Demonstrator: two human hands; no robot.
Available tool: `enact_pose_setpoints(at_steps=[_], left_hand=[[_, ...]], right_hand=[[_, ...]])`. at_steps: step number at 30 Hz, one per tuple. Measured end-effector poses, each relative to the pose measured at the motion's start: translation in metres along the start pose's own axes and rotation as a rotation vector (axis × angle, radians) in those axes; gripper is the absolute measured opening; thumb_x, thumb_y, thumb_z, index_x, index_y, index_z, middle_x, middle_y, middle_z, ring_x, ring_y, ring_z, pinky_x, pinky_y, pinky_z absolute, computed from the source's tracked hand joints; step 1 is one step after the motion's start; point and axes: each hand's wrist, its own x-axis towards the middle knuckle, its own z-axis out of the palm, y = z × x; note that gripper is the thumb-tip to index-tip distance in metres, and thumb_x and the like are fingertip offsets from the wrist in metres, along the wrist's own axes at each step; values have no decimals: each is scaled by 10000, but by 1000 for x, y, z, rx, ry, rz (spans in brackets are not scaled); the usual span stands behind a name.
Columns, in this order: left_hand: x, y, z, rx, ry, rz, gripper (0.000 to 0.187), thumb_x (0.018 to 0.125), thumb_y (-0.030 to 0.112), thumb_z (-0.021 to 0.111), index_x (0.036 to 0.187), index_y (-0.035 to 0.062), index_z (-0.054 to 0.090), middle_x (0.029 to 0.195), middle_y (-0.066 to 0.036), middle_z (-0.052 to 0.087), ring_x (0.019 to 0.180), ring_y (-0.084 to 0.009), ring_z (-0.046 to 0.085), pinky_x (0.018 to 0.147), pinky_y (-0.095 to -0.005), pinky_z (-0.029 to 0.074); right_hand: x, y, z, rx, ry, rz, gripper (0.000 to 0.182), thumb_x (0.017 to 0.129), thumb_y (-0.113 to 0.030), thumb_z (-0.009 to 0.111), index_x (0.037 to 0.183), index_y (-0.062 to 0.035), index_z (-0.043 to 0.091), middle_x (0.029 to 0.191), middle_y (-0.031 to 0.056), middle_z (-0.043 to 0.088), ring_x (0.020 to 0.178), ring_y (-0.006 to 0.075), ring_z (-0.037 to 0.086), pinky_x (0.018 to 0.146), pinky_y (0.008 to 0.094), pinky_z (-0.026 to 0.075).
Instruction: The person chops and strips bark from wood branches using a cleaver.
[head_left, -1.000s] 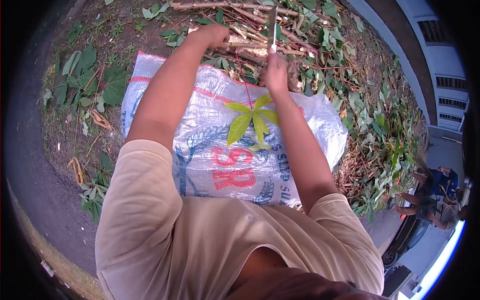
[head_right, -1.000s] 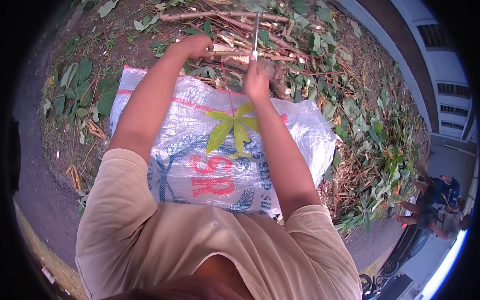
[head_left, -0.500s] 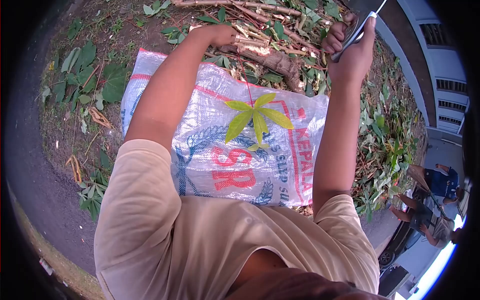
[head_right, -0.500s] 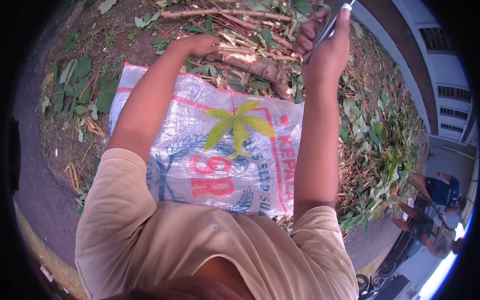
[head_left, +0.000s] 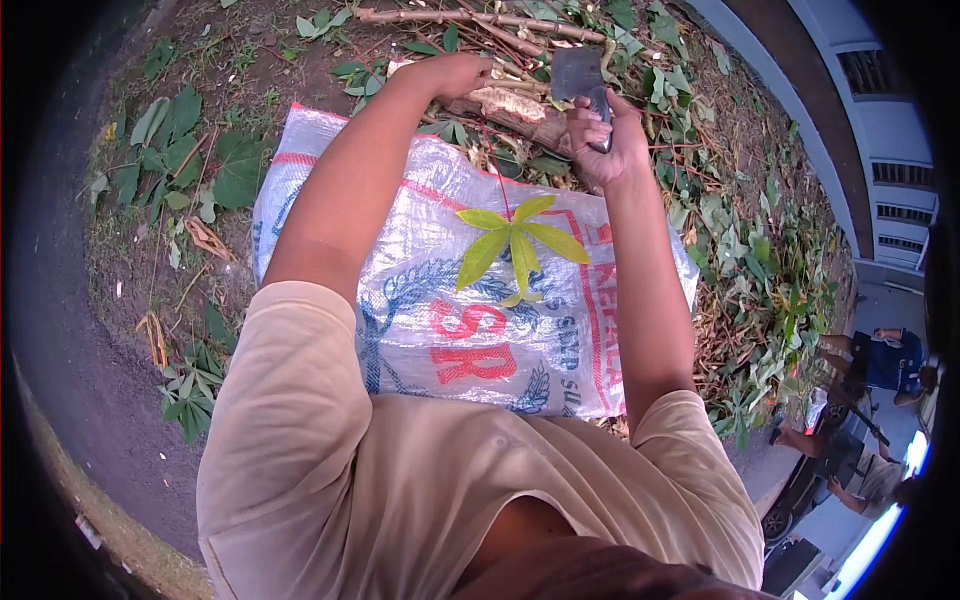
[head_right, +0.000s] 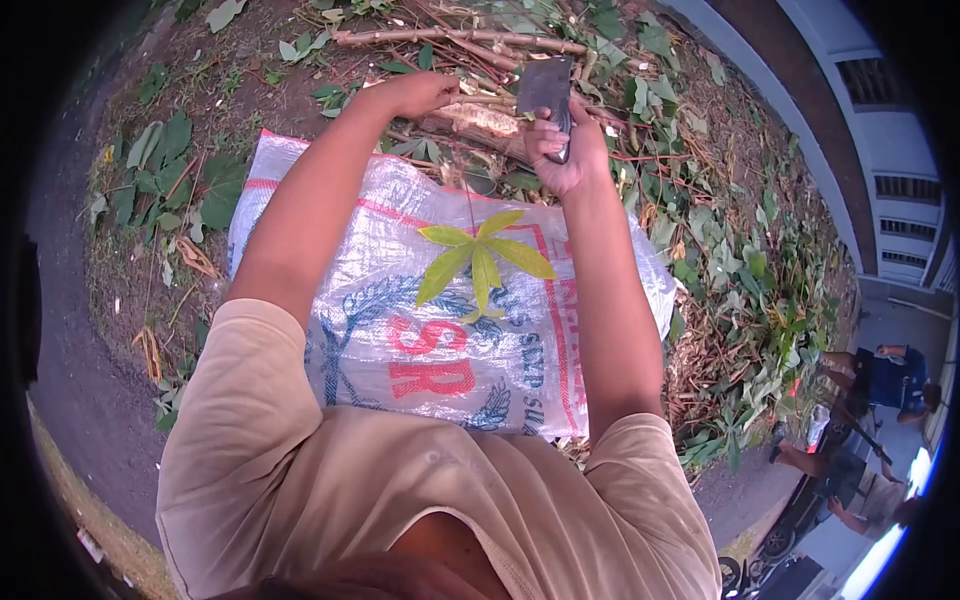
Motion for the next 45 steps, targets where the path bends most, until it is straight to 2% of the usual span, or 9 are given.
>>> enact_pose_setpoints(at_steps=[5, 9, 11, 14, 17, 30, 32, 34, 45], left_hand=[[2, -10, 16, 47, -31, -47, 295, 1033, 280, 587, 1198, 43, 643, 1174, -207, 695, 1116, -402, 662, 954, -495, 513], [-3, 0, 7, 100, -76, -66, 287, 1027, 275, 592, 1211, 61, 646, 1222, -207, 692, 1147, -407, 655, 970, -484, 513], [-5, 0, 10, 99, -47, -33, 273, 1023, 272, 599, 1212, 82, 649, 1211, -198, 695, 1138, -400, 660, 955, -485, 514], [-29, 38, -14, 113, -57, -163, 264, 1017, 269, 616, 1213, 96, 651, 1207, -195, 694, 1137, -390, 662, 949, -484, 513], [-18, 12, -8, 72, 5, -119, 257, 999, 269, 660, 1188, 95, 652, 1132, -193, 708, 1081, -379, 679, 909, -481, 522], [-3, 27, 16, -14, 245, -45, 243, 871, 249, 778, 1035, 106, 669, 964, -128, 728, 974, -340, 709, 855, -492, 539], [-8, 34, 16, -7, 282, -30, 223, 870, 209, 762, 1026, 82, 667, 939, -139, 723, 937, -340, 709, 826, -479, 538], [-4, 34, 17, 2, 330, -13, 202, 869, 168, 745, 1018, 57, 665, 915, -151, 717, 900, -340, 710, 797, -466, 538], [-13, 33, -2, 2, 150, -117, 395, 888, 464, 765, 1033, 99, 810, 884, -181, 767, 875, -342, 741, 857, -457, 574]], right_hand=[[-59, -5, 87, -482, -281, -479, 449, 1108, -481, 421, 980, -61, 517, 683, 4, 413, 524, 74, 379, 452, 222, 308], [-25, 34, 80, -911, -196, -1447, 439, 1116, -495, 428, 1003, -74, 486, 719, 12, 441, 577, 90, 392, 490, 246, 330], [21, 71, 14, -982, 30, -1333, 480, 1082, -561, 464, 941, -103, 456, 695, 11, 420, 535, 109, 381, 472, 292, 338], [43, 87, -67, -594, 293, -203, 469, 1084, -542, 477, 917, -104, 503, 636, -12, 403, 459, 103, 362, 419, 251, 307], [32, 56, -64, -323, 168, -105, 488, 1083, -563, 461, 911, -109, 509, 653, -17, 396, 475, 70, 332, 428, 225, 289], [-17, 36, 57, -906, -149, -1521, 401, 1114, -491, 437, 1022, -104, 489, 709, -6, 396, 551, 93, 377, 484, 263, 309], [24, 68, -17, -1023, 87, -1140, 419, 1098, -520, 469, 1000, -113, 480, 657, -12, 381, 514, 105, 363, 460, 278, 309], [35, 84, -68, -754, 388, -160, 484, 1059, -585, 516, 957, -113, 512, 603, -32, 358, 468, 106, 325, 434, 284, 293], [21, 78, -61, -759, 353, -339, 448, 1064, -564, 493, 979, -125, 522, 655, -20, 416, 503, 85, 340, 456, 266, 282]])
